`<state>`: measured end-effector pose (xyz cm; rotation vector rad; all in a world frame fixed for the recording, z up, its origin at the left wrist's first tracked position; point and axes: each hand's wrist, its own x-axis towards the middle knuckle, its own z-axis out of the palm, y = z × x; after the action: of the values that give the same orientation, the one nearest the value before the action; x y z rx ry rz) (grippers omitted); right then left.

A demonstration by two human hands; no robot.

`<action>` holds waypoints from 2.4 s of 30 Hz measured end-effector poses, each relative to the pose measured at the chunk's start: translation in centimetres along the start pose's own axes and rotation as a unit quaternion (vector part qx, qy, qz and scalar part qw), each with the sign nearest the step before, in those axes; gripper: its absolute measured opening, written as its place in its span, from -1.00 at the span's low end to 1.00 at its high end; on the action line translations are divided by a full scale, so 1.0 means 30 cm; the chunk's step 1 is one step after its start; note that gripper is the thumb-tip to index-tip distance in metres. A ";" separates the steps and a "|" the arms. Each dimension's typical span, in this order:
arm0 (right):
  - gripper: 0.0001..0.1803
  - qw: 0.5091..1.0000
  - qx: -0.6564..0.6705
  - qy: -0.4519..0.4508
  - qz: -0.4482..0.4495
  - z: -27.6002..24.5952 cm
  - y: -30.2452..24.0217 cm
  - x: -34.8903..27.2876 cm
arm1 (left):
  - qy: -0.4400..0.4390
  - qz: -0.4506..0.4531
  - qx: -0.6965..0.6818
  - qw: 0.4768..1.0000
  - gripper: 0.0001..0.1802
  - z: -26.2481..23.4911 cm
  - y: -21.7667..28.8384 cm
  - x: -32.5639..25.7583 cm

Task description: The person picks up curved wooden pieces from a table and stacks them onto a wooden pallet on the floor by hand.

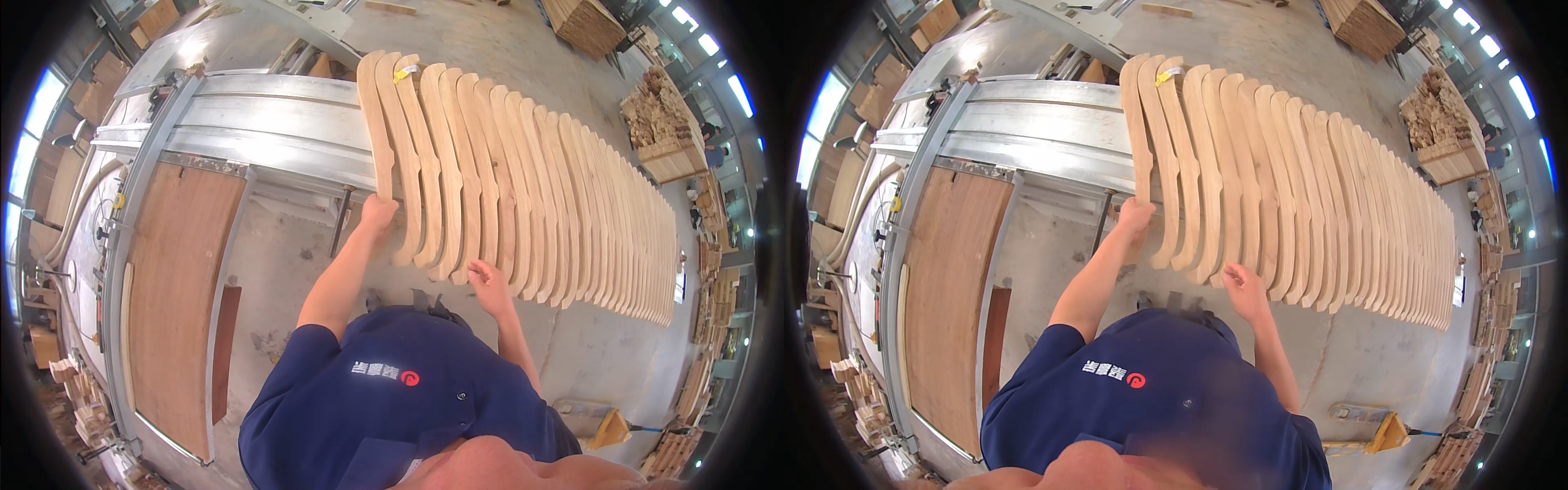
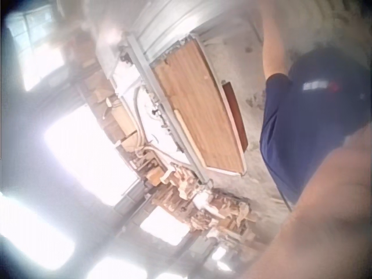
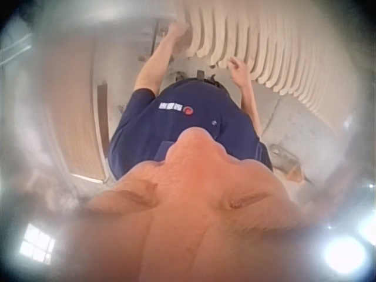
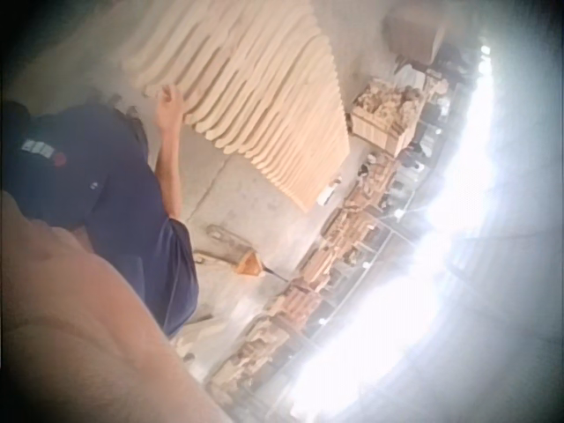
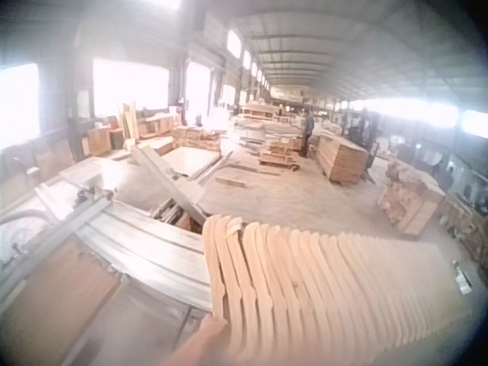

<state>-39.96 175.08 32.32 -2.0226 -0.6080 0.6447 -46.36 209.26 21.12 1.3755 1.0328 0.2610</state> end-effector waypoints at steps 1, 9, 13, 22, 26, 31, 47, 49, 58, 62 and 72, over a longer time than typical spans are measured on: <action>-0.57 1.000 -0.011 -0.020 -0.001 0.015 -0.008 0.019 | -0.004 -0.001 0.024 1.000 -0.58 -0.044 -0.009 0.005; -0.50 0.984 -0.111 -0.097 -0.097 0.173 -0.164 0.334 | 0.025 -0.005 0.064 0.998 -0.52 -0.329 0.138 -0.288; -0.34 0.957 -0.215 -0.104 -0.168 0.317 -0.268 0.536 | 0.051 -0.074 0.071 0.993 -0.51 -0.496 0.021 -0.404; -0.23 0.934 -0.258 -0.056 -0.241 0.512 -0.259 0.697 | 0.222 -0.177 0.066 0.957 -0.55 -0.560 -0.254 -1.058; -0.07 0.941 -0.186 -0.007 -0.283 0.633 -0.184 0.772 | 0.278 -0.201 -0.001 0.939 -0.55 -0.419 -0.298 -1.195; 0.00 0.988 -0.029 0.035 -0.150 0.705 -0.229 0.813 | 0.353 -0.218 -0.077 0.907 -0.55 -0.318 -0.403 -1.339; -0.53 0.983 -0.063 -0.088 -0.145 0.795 -0.278 0.604 | 0.480 -0.200 -0.146 0.842 -0.62 -0.377 -0.708 -1.768; -0.53 0.963 -0.093 -0.107 -0.230 0.845 -0.248 0.557 | 0.485 -0.213 -0.135 0.837 -0.64 -0.382 -0.736 -1.797; -0.54 0.916 -0.037 -0.301 -0.262 1.169 -0.357 0.339 | 0.538 -0.269 -0.163 0.782 -0.61 -0.217 -0.729 -1.889; -0.39 0.899 0.032 -0.396 -0.184 1.361 -0.263 0.376 | 0.558 -0.289 -0.121 0.769 -0.57 -0.091 -0.717 -1.930; -0.71 0.876 0.008 -0.472 -0.098 1.415 -0.306 0.288 | 0.619 -0.342 -0.280 0.649 -0.61 0.552 -0.769 -1.958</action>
<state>-62.57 210.74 19.00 -1.4950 -1.3368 1.5116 -76.62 151.56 24.62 -0.0377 2.2538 0.9200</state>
